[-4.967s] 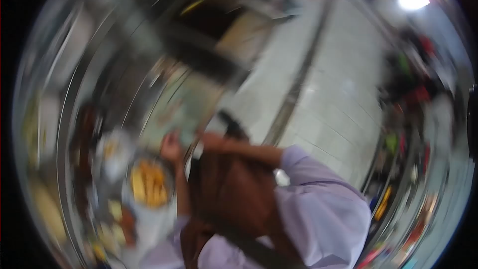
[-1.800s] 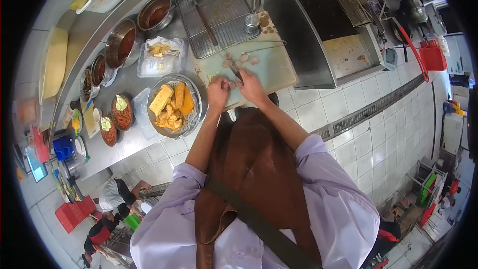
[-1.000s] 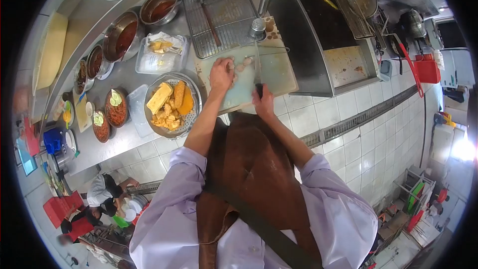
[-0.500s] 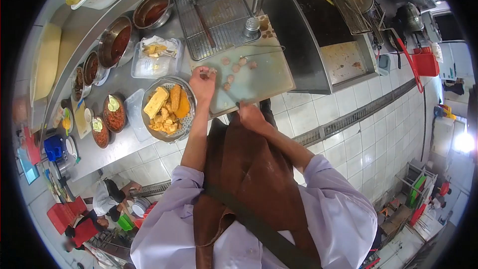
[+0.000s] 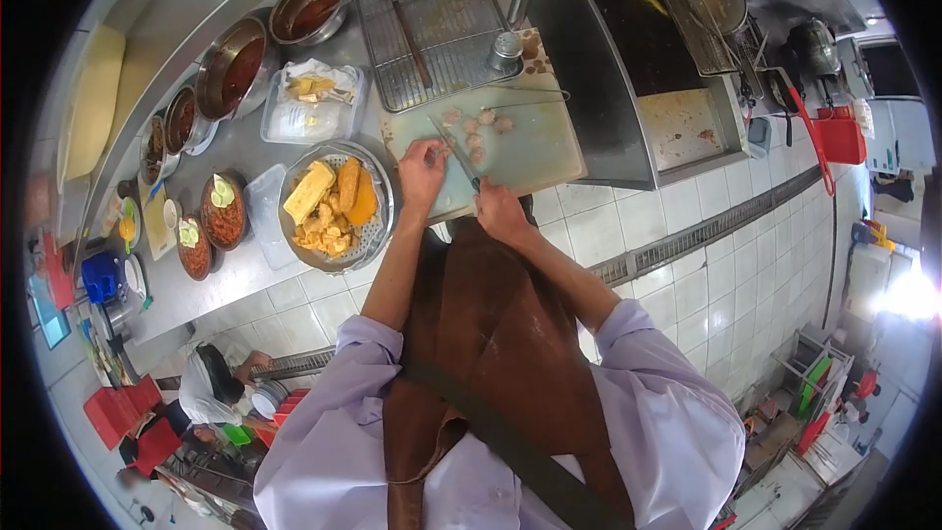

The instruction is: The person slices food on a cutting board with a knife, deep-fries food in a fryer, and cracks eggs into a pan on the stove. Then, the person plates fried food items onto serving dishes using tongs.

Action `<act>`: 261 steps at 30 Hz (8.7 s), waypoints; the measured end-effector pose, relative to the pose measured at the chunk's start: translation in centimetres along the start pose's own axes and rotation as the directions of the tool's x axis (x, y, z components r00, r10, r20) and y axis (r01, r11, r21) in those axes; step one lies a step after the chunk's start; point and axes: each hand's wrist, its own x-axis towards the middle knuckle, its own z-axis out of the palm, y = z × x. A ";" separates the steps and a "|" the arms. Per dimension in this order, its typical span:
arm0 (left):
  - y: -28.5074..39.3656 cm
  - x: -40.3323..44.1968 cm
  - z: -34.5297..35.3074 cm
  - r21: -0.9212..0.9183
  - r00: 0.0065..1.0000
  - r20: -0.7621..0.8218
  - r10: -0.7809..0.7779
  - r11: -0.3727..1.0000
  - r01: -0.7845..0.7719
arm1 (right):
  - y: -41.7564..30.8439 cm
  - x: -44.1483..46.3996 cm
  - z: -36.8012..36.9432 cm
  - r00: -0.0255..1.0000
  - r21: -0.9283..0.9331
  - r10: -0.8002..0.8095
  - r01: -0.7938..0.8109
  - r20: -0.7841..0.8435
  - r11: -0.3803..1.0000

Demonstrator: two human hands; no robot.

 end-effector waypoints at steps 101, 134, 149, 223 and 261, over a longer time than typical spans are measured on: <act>0.4 -1.9 2.8 -0.096 0.999 -0.010 0.052 0.994 -0.053 | 2.6 -4.4 0.3 0.972 -0.137 0.199 -0.181 0.126 0.974; -0.6 -2.5 2.8 -0.153 0.999 -0.041 0.009 0.988 -0.015 | -1.2 -1.2 1.4 0.945 -0.288 0.312 -0.273 0.099 0.918; 0.9 -1.1 2.4 -0.169 0.998 -0.063 -0.012 0.986 0.001 | 4.1 -10.3 -1.0 0.917 -0.075 0.339 -0.330 0.209 0.941; 2.2 1.3 4.8 0.245 0.972 0.070 0.223 0.941 -0.234 | 2.9 -3.4 -2.7 0.895 -0.227 0.428 -0.394 0.123 0.890; 0.3 0.9 4.7 0.161 0.973 0.057 0.222 0.960 -0.229 | 2.1 -1.6 -1.6 0.903 -0.111 0.408 -0.395 0.132 0.912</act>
